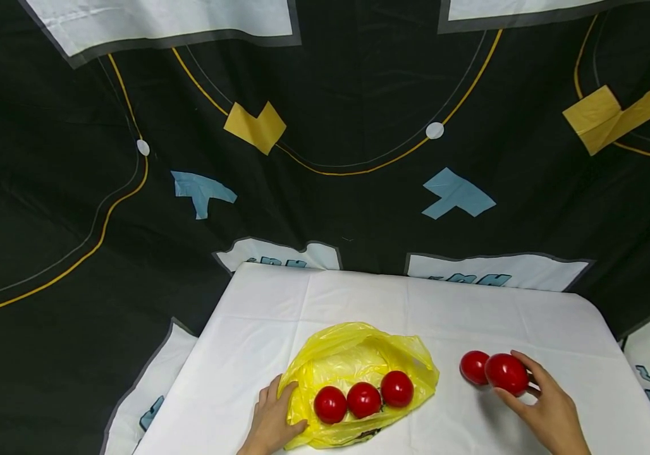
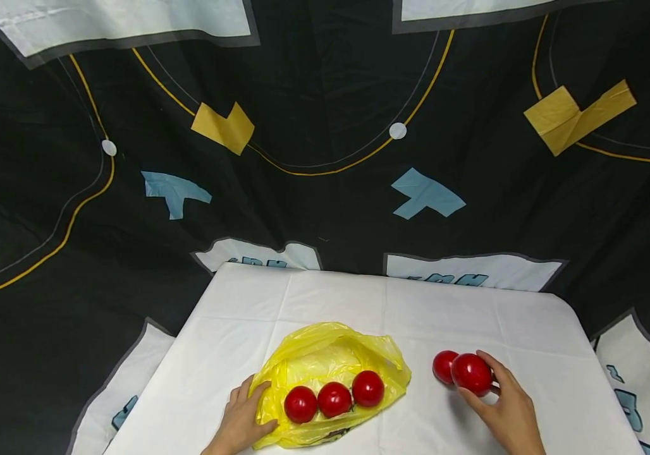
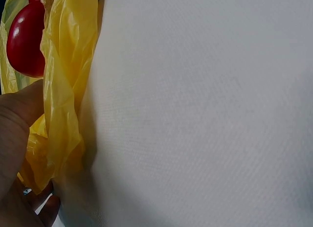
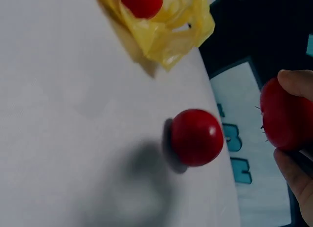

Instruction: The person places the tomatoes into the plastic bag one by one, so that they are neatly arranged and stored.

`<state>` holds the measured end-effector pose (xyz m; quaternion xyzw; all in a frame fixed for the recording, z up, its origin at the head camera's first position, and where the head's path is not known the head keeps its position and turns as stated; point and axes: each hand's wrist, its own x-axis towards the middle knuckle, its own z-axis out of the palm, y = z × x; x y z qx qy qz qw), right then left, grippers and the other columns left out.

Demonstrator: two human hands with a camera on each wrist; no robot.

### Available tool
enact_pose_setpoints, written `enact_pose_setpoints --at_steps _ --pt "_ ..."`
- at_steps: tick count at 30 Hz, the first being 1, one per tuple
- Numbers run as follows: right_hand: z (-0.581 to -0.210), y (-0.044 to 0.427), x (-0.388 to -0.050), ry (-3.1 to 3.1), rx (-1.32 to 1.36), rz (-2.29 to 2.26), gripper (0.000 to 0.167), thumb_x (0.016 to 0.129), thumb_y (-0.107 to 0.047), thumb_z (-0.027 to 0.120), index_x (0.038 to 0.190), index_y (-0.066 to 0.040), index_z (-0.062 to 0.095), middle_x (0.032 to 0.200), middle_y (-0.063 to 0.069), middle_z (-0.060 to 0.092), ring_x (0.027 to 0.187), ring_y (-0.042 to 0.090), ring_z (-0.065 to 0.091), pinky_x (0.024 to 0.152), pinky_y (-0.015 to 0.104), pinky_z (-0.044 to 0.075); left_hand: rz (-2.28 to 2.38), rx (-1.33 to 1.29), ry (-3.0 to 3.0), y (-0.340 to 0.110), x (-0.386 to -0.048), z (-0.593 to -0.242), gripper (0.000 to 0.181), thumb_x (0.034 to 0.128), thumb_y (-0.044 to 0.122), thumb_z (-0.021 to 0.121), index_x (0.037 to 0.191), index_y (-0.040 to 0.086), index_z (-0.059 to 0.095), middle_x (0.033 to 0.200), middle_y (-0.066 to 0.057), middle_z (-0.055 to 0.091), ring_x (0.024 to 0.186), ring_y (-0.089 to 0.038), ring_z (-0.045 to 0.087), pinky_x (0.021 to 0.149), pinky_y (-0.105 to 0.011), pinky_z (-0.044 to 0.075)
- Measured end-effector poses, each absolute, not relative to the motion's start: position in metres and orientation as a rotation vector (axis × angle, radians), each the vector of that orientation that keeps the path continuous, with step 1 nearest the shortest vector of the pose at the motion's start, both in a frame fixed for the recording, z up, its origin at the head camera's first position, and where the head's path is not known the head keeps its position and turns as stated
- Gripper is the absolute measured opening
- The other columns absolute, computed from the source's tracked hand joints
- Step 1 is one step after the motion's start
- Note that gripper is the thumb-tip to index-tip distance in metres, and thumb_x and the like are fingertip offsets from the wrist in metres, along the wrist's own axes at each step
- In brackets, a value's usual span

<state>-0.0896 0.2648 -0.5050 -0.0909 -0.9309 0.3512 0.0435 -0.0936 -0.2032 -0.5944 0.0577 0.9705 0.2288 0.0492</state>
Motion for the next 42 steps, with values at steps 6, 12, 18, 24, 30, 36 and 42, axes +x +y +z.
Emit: enact_pose_setpoints --at_steps 6,12,18,24,30,36,42 --pt "-0.491 0.248 -0.090 -2.849 -0.189 1.070 0.092 0.066 -0.030 0.087 0.139 -0.002 0.039 0.129 0.029 0.045 0.108 0.047 0.048 0.076 0.053 0.051 0.697 0.173 2.962 -0.203 -0.093 -0.595 0.079 0.0678 0.041 0.081 0.132 0.008 0.050 0.143 -0.023 0.028 0.119 -0.036 0.033 0.087 -0.050 0.036" --pt "-0.482 0.229 -0.094 -2.794 -0.070 1.061 0.085 0.066 -0.029 0.087 0.136 -0.007 0.045 0.127 0.022 0.051 0.105 0.040 0.052 0.075 0.048 0.053 0.704 0.173 2.958 -0.203 -0.094 -0.596 0.079 0.0677 0.040 0.081 0.132 0.007 0.050 0.143 -0.024 0.028 0.120 -0.037 0.032 0.089 -0.052 0.036" --pt "-0.477 0.213 -0.097 -2.769 0.028 1.086 0.080 0.067 -0.032 0.087 0.134 -0.011 0.048 0.125 0.017 0.055 0.101 0.034 0.056 0.075 0.044 0.054 0.701 0.170 2.952 -0.203 -0.094 -0.597 0.079 0.0676 0.040 0.081 0.132 0.007 0.050 0.143 -0.024 0.029 0.121 -0.037 0.032 0.090 -0.053 0.036" --pt "-0.474 0.202 -0.099 -2.770 0.078 1.108 0.078 0.067 -0.036 0.086 0.133 -0.016 0.050 0.126 0.014 0.055 0.099 0.030 0.058 0.072 0.039 0.055 0.698 0.164 2.949 -0.203 -0.094 -0.597 0.079 0.0674 0.040 0.081 0.132 0.007 0.050 0.143 -0.024 0.028 0.121 -0.037 0.032 0.090 -0.051 0.036" --pt "-0.471 0.192 -0.100 -2.775 0.127 1.147 0.076 0.067 -0.032 0.087 0.132 -0.019 0.051 0.124 0.011 0.056 0.100 0.029 0.059 0.072 0.037 0.055 0.691 0.165 2.945 -0.203 -0.094 -0.595 0.080 0.0671 0.041 0.081 0.132 0.008 0.050 0.143 -0.023 0.028 0.120 -0.036 0.032 0.089 -0.051 0.036" --pt "-0.470 0.181 -0.102 -2.762 0.218 1.155 0.074 0.066 -0.025 0.087 0.131 -0.021 0.052 0.123 0.005 0.058 0.101 0.024 0.059 0.075 0.035 0.055 0.690 0.162 2.944 -0.203 -0.094 -0.595 0.079 0.0675 0.041 0.081 0.132 0.007 0.050 0.143 -0.024 0.028 0.120 -0.036 0.033 0.087 -0.049 0.036" --pt "-0.471 0.165 -0.105 -2.748 0.305 1.165 0.075 0.065 -0.023 0.088 0.131 -0.020 0.053 0.123 0.000 0.059 0.097 0.018 0.061 0.073 0.031 0.055 0.682 0.166 2.956 -0.203 -0.094 -0.596 0.080 0.0677 0.042 0.080 0.133 0.008 0.049 0.143 -0.024 0.029 0.119 -0.036 0.033 0.086 -0.049 0.037"
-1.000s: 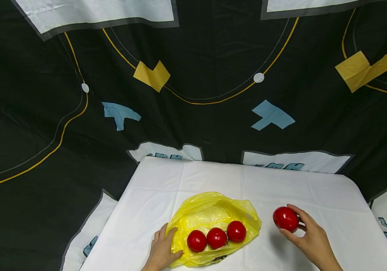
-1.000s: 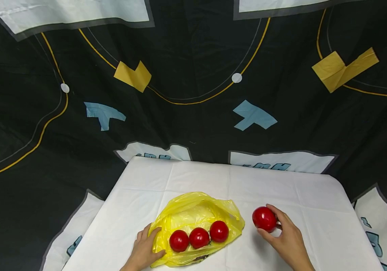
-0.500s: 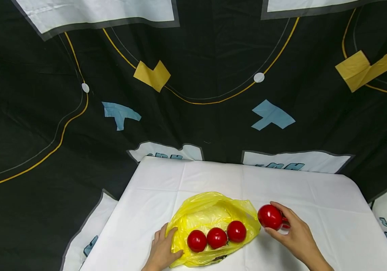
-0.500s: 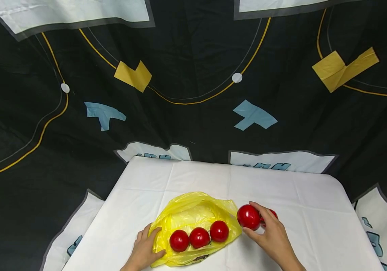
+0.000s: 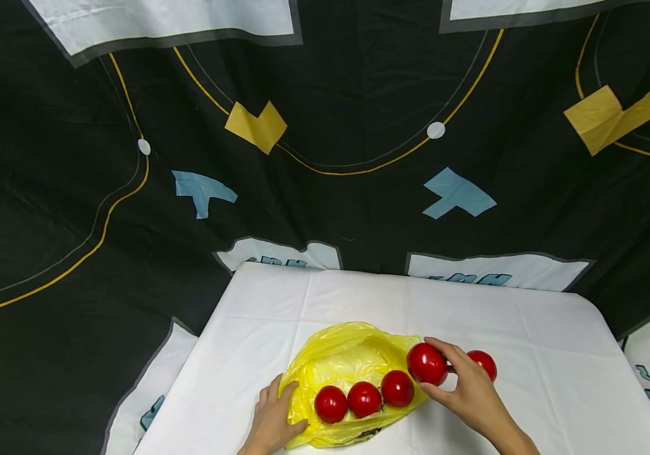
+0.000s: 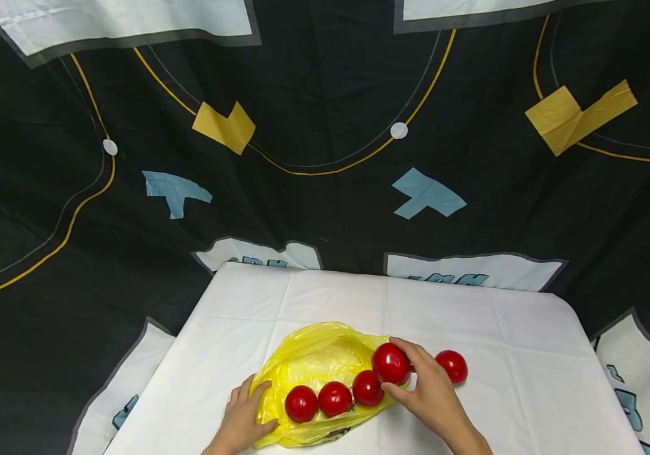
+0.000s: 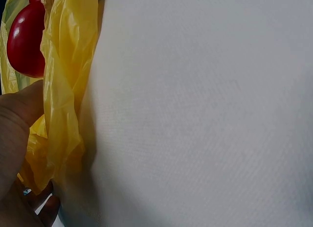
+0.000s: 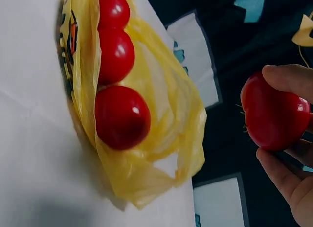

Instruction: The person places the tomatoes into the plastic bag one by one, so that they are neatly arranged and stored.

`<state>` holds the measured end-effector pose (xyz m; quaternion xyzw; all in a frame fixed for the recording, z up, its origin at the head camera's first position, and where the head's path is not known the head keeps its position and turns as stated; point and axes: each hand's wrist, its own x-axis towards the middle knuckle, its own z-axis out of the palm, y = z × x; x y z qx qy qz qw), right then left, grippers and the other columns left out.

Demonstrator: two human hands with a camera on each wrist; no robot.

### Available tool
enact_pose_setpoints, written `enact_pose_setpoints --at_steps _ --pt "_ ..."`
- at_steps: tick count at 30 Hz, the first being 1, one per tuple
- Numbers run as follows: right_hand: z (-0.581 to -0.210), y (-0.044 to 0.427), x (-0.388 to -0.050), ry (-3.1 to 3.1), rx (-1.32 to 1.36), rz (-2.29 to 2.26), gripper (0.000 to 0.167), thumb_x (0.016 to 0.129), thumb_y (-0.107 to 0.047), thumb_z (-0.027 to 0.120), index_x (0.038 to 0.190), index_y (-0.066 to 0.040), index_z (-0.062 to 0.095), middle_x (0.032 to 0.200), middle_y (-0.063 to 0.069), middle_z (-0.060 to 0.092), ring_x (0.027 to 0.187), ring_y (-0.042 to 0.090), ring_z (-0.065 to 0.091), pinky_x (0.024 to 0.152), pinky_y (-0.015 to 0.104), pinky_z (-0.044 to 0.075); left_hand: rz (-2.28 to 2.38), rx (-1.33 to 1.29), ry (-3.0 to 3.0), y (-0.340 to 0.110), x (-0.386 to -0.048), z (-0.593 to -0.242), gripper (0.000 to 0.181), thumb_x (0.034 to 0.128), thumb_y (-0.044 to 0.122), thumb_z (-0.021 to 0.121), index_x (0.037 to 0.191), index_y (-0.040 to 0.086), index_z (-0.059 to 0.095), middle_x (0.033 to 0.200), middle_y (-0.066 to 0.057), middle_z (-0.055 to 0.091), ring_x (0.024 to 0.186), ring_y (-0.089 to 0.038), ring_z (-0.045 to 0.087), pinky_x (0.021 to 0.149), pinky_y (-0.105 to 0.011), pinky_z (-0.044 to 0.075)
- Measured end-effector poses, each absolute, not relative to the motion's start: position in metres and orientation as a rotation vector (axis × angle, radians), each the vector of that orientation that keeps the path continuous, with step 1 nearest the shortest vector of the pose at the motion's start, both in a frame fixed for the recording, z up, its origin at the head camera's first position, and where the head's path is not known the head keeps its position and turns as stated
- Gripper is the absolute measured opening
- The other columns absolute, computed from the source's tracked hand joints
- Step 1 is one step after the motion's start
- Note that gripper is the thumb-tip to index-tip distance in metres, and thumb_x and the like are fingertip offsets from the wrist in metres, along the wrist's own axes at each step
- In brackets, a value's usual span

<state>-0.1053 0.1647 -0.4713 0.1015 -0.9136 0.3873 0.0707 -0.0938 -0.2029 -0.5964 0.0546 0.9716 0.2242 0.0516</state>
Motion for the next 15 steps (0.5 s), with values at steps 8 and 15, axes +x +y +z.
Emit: enact_pose_setpoints --at_steps 8,15 --pt "-0.477 0.136 -0.113 -2.802 0.361 1.261 0.075 0.067 -0.018 0.087 0.132 -0.020 0.052 0.127 -0.002 0.056 0.101 0.018 0.060 0.078 0.032 0.054 0.688 0.172 2.961 -0.202 -0.094 -0.596 0.079 0.0672 0.041 0.081 0.132 0.008 0.050 0.142 -0.024 0.029 0.118 -0.035 0.034 0.086 -0.049 0.037" --pt "-0.485 0.113 -0.119 -2.852 0.462 1.300 0.072 0.069 -0.017 0.085 0.132 -0.020 0.050 0.126 -0.001 0.055 0.106 0.021 0.057 0.079 0.038 0.054 0.690 0.166 2.952 -0.203 -0.094 -0.596 0.080 0.0672 0.041 0.081 0.132 0.008 0.050 0.142 -0.023 0.029 0.120 -0.037 0.032 0.090 -0.051 0.036"
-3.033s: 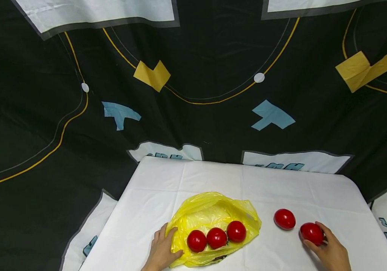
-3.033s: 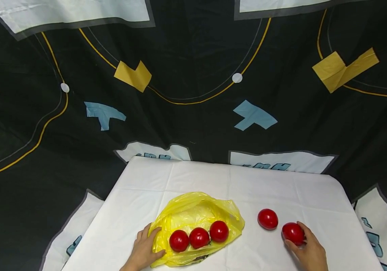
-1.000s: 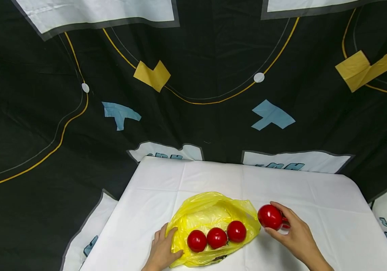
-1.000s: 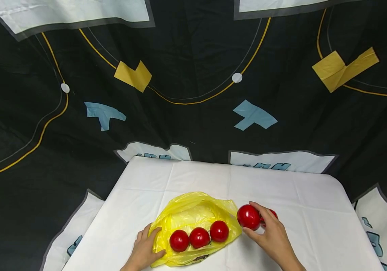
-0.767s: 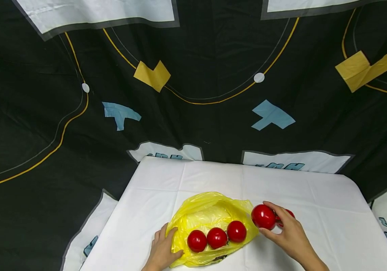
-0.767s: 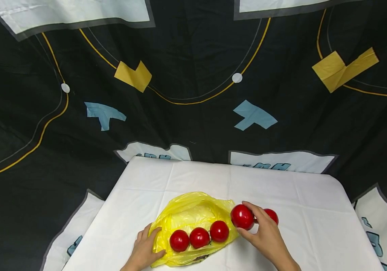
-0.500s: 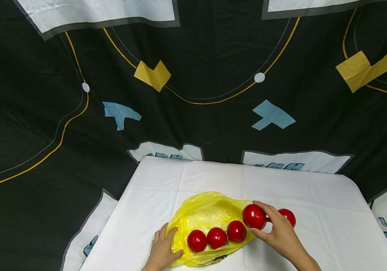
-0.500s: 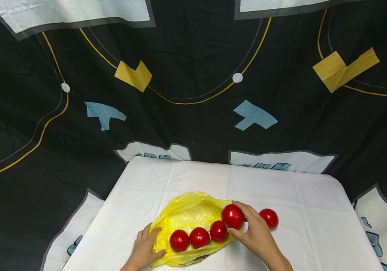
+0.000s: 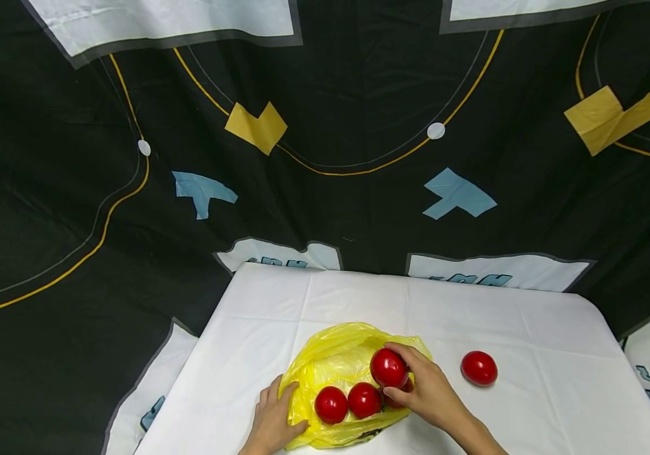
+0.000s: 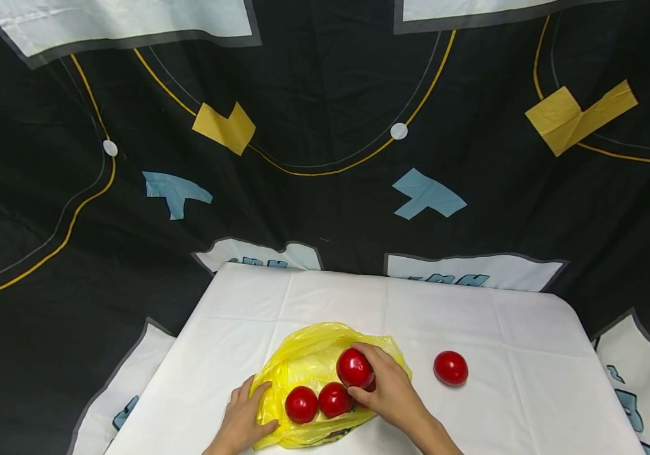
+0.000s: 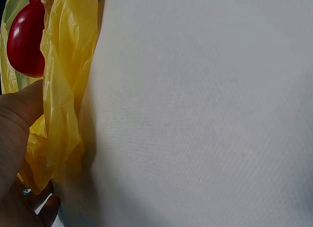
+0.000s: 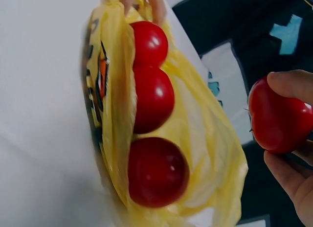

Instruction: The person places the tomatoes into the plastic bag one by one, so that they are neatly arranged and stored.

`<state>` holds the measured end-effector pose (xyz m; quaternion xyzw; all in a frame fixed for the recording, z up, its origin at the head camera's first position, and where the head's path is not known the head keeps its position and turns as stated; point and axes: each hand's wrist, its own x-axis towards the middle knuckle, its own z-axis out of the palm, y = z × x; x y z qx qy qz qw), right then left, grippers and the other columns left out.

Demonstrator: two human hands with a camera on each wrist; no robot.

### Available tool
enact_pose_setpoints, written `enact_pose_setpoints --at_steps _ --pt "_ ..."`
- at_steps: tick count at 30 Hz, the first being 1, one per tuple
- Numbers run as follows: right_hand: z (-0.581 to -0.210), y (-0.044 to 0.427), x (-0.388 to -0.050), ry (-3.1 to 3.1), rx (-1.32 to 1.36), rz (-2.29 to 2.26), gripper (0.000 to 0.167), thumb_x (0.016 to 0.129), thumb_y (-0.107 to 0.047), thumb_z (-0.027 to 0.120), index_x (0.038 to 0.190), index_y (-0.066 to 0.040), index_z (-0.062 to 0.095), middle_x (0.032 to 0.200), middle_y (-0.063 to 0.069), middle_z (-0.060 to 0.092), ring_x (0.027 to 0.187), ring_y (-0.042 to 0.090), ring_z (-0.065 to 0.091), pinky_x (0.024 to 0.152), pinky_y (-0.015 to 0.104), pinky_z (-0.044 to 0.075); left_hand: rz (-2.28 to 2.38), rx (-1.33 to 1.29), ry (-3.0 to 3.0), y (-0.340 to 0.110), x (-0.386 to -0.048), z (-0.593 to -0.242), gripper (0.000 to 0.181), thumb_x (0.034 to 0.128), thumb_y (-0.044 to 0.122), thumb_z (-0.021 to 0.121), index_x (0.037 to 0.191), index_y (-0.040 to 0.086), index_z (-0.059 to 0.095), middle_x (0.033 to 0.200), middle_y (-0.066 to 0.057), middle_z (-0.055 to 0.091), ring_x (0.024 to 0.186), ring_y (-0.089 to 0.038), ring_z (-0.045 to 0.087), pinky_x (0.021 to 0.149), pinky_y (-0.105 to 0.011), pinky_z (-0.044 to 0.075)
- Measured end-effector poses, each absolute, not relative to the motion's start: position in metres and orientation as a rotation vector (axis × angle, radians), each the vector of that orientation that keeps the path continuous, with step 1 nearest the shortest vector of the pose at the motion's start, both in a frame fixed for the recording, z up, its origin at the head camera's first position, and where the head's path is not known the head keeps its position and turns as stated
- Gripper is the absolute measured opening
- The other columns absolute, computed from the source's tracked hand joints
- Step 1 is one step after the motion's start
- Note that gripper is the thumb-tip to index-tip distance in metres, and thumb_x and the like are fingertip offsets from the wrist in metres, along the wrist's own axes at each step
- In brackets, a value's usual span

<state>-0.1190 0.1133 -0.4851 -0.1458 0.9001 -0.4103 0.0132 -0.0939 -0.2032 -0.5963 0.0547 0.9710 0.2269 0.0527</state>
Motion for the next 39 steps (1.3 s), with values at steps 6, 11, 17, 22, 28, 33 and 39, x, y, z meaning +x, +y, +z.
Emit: enact_pose_setpoints --at_steps 6,11,17,22,28,33,39 --pt "-0.495 0.097 -0.127 2.760 -0.527 -1.285 0.069 0.073 -0.021 0.082 0.133 -0.019 0.048 0.129 0.002 0.054 0.112 0.027 0.055 0.082 0.046 0.052 0.696 0.157 2.945 -0.204 -0.094 -0.596 0.080 0.0674 0.041 0.081 0.133 0.008 0.049 0.143 -0.023 0.028 0.122 -0.037 0.031 0.091 -0.052 0.035" --pt "-0.510 0.084 -0.134 2.755 -0.571 -1.272 0.069 0.075 -0.023 0.080 0.135 -0.014 0.047 0.130 0.007 0.052 0.111 0.029 0.055 0.081 0.045 0.052 0.700 0.151 2.948 -0.204 -0.094 -0.595 0.080 0.0672 0.040 0.081 0.133 0.008 0.049 0.142 -0.023 0.029 0.122 -0.037 0.031 0.091 -0.052 0.035" --pt "-0.528 0.071 -0.137 2.729 -0.620 -1.284 0.068 0.076 -0.021 0.079 0.135 -0.012 0.046 0.129 0.008 0.052 0.109 0.027 0.055 0.083 0.042 0.051 0.710 0.131 2.950 -0.204 -0.094 -0.597 0.079 0.0671 0.039 0.082 0.132 0.008 0.050 0.142 -0.022 0.029 0.122 -0.037 0.031 0.092 -0.053 0.035" --pt "-0.539 0.060 -0.139 2.740 -0.639 -1.291 0.067 0.075 -0.021 0.080 0.133 -0.012 0.048 0.127 0.007 0.049 0.106 0.028 0.056 0.082 0.046 0.051 0.698 0.141 2.951 -0.204 -0.094 -0.598 0.079 0.0672 0.040 0.081 0.132 0.008 0.050 0.142 -0.021 0.029 0.121 -0.036 0.032 0.090 -0.052 0.036" --pt "-0.553 0.048 -0.144 2.743 -0.610 -1.276 0.067 0.075 -0.023 0.081 0.134 -0.017 0.049 0.119 0.006 0.047 0.102 0.029 0.058 0.079 0.047 0.052 0.705 0.143 2.940 -0.204 -0.095 -0.599 0.079 0.0674 0.040 0.081 0.132 0.008 0.049 0.142 -0.021 0.028 0.121 -0.036 0.031 0.092 -0.053 0.035" --pt "-0.562 0.042 -0.150 2.757 -0.625 -1.238 0.067 0.075 -0.022 0.081 0.134 -0.018 0.049 0.118 0.006 0.049 0.100 0.028 0.058 0.079 0.047 0.051 0.712 0.128 2.925 -0.203 -0.095 -0.599 0.080 0.0671 0.040 0.081 0.132 0.008 0.049 0.142 -0.022 0.028 0.123 -0.037 0.030 0.092 -0.053 0.035" --pt "-0.566 0.038 -0.155 2.759 -0.674 -1.192 0.068 0.075 -0.021 0.080 0.135 -0.015 0.049 0.119 0.005 0.052 0.103 0.028 0.058 0.082 0.047 0.050 0.710 0.125 2.927 -0.202 -0.095 -0.599 0.080 0.0673 0.040 0.081 0.132 0.007 0.049 0.142 -0.022 0.028 0.123 -0.037 0.030 0.092 -0.053 0.035"
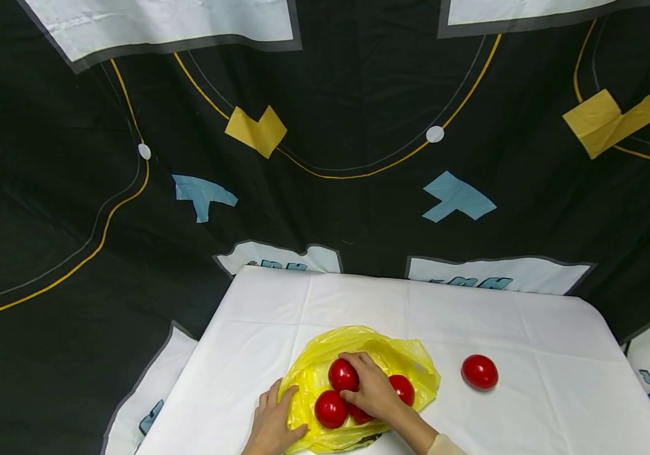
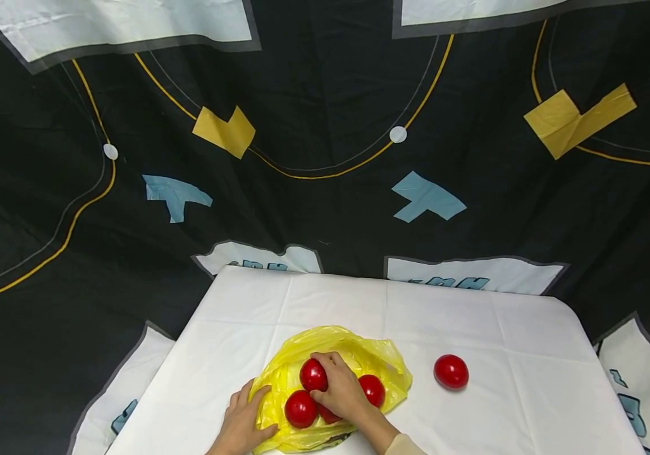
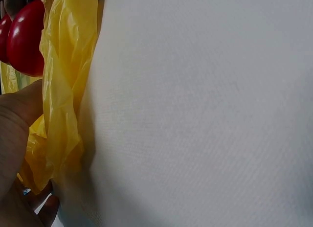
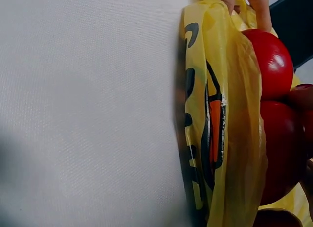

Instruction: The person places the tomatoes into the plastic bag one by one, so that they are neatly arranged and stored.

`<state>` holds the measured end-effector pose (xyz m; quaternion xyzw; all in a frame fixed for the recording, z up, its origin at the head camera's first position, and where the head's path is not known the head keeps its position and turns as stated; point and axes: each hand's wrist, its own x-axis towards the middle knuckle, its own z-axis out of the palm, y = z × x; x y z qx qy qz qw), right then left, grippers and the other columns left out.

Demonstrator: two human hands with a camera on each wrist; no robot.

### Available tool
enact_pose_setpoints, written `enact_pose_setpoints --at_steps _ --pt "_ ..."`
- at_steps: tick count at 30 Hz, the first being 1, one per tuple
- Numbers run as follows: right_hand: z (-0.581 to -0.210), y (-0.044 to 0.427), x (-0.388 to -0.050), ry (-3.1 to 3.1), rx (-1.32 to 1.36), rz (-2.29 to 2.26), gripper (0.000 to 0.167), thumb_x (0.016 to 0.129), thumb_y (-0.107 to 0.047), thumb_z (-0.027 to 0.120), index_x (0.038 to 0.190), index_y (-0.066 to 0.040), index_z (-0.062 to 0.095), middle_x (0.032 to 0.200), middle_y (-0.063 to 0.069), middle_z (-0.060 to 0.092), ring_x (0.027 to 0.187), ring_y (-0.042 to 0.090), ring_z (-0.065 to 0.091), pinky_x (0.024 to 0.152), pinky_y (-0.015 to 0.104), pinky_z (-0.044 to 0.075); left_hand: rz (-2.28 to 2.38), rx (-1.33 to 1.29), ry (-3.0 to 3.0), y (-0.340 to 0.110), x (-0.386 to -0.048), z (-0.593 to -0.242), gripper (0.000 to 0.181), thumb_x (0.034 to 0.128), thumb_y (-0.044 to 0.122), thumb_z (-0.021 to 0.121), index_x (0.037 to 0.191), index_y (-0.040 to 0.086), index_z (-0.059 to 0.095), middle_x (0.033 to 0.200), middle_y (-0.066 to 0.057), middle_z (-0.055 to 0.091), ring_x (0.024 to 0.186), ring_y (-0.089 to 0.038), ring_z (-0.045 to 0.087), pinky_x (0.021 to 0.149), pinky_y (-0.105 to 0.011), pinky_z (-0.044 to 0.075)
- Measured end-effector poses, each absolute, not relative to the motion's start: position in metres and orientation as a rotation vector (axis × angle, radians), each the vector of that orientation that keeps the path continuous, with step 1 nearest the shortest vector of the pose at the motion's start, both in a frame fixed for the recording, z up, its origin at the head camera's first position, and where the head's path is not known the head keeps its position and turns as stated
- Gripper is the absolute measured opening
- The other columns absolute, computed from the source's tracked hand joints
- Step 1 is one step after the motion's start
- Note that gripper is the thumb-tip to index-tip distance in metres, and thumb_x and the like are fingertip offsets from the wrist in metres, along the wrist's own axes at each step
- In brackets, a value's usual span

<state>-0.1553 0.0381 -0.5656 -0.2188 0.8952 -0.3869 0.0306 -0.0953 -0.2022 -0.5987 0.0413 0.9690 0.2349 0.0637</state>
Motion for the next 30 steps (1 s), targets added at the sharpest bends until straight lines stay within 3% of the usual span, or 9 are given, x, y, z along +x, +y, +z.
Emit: enact_pose_setpoints --at_steps 13,30 --pt "-0.572 0.035 -0.159 2.783 -0.645 -1.075 0.068 0.076 -0.018 0.078 0.136 -0.012 0.048 0.130 0.010 0.054 0.116 0.029 0.053 0.093 0.048 0.045 0.692 0.146 2.944 -0.203 -0.096 -0.600 0.079 0.0675 0.040 0.081 0.132 0.008 0.049 0.141 -0.022 0.028 0.121 -0.037 0.031 0.090 -0.052 0.036" --pt "-0.562 0.024 -0.161 2.720 -0.507 -1.057 0.067 0.069 -0.007 0.079 0.130 -0.010 0.052 0.122 0.014 0.056 0.107 0.035 0.055 0.087 0.054 0.045 0.699 0.155 2.949 -0.203 -0.094 -0.598 0.079 0.0679 0.040 0.081 0.132 0.007 0.049 0.141 -0.022 0.029 0.122 -0.037 0.031 0.090 -0.053 0.036"
